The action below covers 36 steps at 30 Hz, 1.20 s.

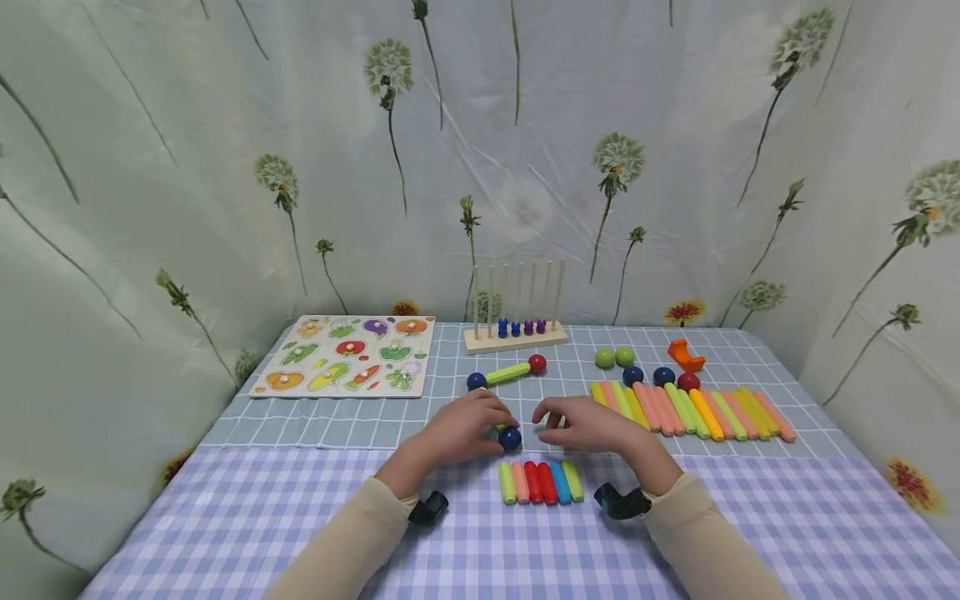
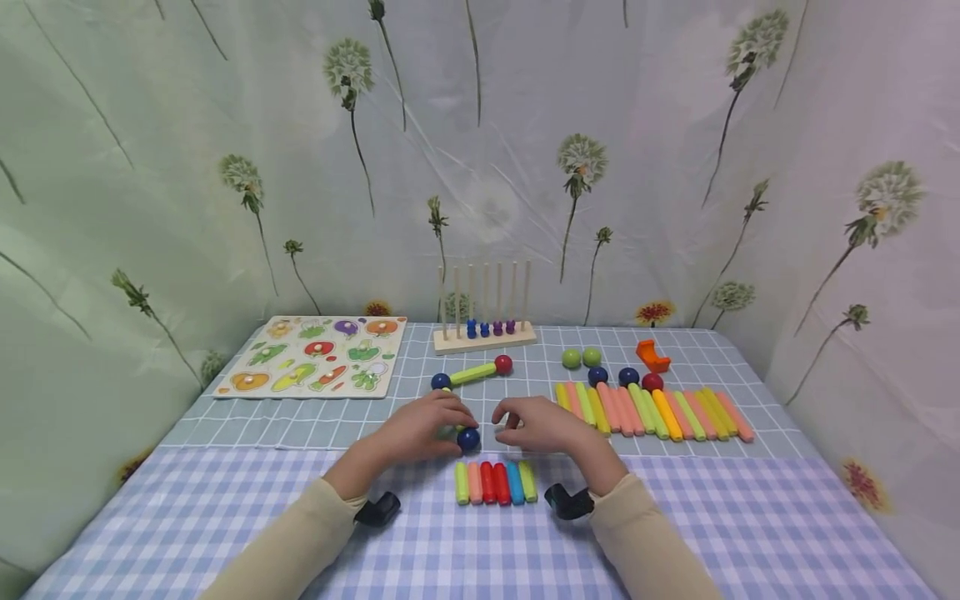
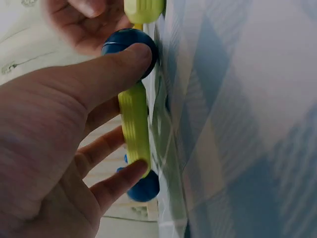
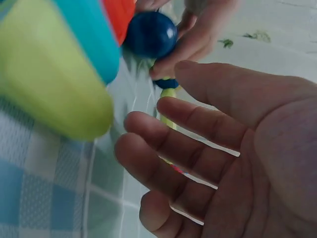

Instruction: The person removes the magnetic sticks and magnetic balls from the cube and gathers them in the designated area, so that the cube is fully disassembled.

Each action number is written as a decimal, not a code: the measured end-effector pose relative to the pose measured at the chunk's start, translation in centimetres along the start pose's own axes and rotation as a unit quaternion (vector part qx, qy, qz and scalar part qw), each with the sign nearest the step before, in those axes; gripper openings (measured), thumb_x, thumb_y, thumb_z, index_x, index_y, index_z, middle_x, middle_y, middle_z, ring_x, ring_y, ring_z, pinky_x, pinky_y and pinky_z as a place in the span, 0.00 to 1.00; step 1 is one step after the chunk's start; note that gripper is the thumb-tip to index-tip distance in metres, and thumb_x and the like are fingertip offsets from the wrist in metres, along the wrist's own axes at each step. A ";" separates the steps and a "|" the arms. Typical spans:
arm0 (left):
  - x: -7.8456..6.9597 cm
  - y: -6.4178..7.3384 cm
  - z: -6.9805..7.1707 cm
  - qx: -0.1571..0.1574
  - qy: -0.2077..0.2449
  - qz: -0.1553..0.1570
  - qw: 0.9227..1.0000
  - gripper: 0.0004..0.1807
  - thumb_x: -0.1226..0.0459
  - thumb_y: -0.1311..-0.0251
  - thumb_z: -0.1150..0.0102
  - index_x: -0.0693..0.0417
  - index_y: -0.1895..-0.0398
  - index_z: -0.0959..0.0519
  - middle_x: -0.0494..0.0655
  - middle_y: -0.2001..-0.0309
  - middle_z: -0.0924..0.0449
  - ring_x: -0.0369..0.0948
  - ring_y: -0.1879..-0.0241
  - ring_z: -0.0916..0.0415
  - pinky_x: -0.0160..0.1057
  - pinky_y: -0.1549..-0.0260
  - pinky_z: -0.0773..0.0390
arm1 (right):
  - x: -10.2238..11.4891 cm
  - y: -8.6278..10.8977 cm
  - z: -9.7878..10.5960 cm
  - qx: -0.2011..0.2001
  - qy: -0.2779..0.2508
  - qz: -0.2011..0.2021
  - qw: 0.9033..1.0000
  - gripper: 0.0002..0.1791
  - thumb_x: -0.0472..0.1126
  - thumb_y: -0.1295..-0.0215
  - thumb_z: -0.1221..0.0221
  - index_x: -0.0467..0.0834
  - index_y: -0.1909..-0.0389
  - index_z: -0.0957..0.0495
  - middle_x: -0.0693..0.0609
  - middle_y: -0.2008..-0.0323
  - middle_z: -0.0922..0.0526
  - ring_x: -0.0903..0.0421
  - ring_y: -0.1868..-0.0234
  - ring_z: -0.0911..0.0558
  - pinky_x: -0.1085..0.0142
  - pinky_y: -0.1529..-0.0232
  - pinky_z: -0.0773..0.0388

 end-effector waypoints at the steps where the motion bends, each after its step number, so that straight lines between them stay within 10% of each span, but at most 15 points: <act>1: -0.1 0.0 0.0 0.000 0.002 0.006 1.000 0.21 0.56 0.42 0.29 0.40 0.44 0.17 0.36 0.44 0.18 0.41 0.37 0.30 0.44 0.39 0.25 | 0.3 0.0 0.0 -0.003 0.003 0.000 1.000 0.14 0.44 0.34 0.36 0.50 0.49 0.21 0.56 0.63 0.17 0.59 0.65 0.20 0.65 0.58 0.18; 11: -0.9 -0.3 -0.2 -0.038 0.098 0.060 0.993 0.17 0.61 0.38 0.33 0.46 0.45 0.18 0.40 0.48 0.17 0.39 0.45 0.24 0.41 0.42 0.22 | 1.8 -0.3 -1.0 -0.035 0.027 -0.006 0.999 0.16 0.46 0.36 0.34 0.52 0.48 0.20 0.57 0.61 0.16 0.59 0.60 0.20 0.61 0.53 0.18; 22: -0.8 -0.3 -0.3 -0.061 0.178 0.007 0.982 0.22 0.66 0.33 0.39 0.49 0.37 0.26 0.44 0.39 0.22 0.39 0.40 0.24 0.42 0.38 0.24 | 1.7 -0.6 -1.4 -0.078 0.072 -0.033 0.994 0.18 0.49 0.38 0.32 0.51 0.48 0.19 0.55 0.57 0.15 0.57 0.56 0.20 0.56 0.49 0.19; 29: 0.3 0.0 0.5 -0.103 0.134 0.090 0.982 0.17 0.61 0.35 0.36 0.43 0.43 0.20 0.40 0.41 0.23 0.41 0.40 0.26 0.47 0.37 0.25 | 0.4 -0.5 -0.4 -0.081 0.082 -0.030 0.993 0.15 0.45 0.36 0.34 0.51 0.49 0.18 0.53 0.54 0.16 0.55 0.53 0.20 0.54 0.47 0.19; 36: 1.7 0.2 -0.1 -0.056 0.151 0.162 0.974 0.16 0.58 0.38 0.33 0.41 0.47 0.18 0.47 0.47 0.29 0.42 0.52 0.28 0.45 0.50 0.22 | -1.5 -0.5 0.1 -0.101 0.083 -0.030 0.991 0.15 0.39 0.35 0.37 0.51 0.48 0.18 0.49 0.51 0.19 0.53 0.53 0.23 0.54 0.45 0.20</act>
Point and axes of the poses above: each hand's wrist, its own y-axis away from the middle knuckle, its own z-axis out of the back of the hand, x = y × z, the point moved 1 cm from there along -y, towards the middle knuckle
